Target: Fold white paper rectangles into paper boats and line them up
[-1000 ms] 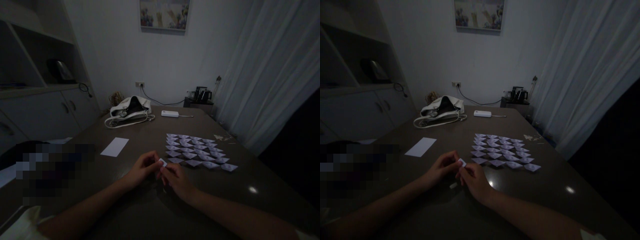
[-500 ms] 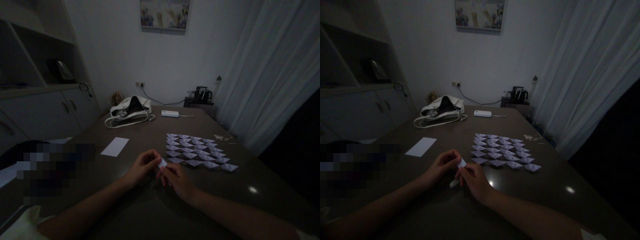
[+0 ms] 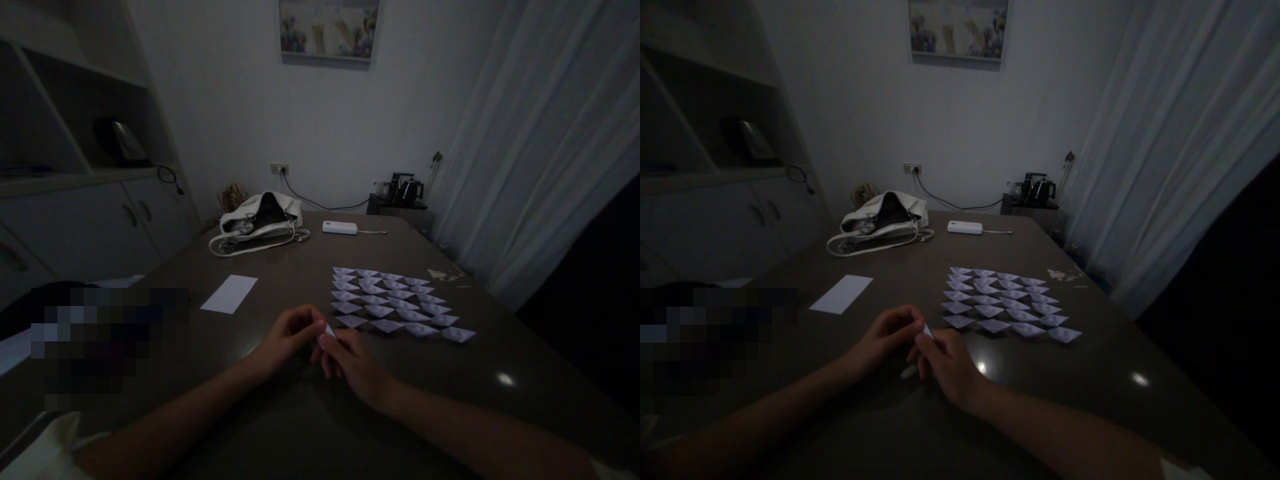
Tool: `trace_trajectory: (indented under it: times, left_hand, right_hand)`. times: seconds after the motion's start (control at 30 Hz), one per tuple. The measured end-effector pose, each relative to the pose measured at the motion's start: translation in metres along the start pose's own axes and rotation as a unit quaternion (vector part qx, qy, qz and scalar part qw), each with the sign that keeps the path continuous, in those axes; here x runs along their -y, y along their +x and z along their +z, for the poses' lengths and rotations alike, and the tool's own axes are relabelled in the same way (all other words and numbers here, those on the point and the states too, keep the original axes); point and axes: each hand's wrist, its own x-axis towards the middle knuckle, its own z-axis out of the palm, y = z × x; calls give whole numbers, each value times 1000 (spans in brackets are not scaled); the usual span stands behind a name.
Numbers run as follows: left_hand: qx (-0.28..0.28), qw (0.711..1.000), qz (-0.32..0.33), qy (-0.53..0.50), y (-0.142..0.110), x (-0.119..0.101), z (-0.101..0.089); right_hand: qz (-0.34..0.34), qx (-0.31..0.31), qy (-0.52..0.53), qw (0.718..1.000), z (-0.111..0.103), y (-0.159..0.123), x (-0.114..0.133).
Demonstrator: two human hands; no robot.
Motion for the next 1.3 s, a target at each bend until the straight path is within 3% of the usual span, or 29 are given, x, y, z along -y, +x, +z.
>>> trace_trajectory:
  times: [0.9,1.3]
  left_hand:
    - [-9,999,3,49,-1,1,1]
    - [-81,992,35,85,2,4,-3]
  right_hand:
    - [23,-33,3,999,1,2,-4]
    - [28,0,-26,999,0,2,-7]
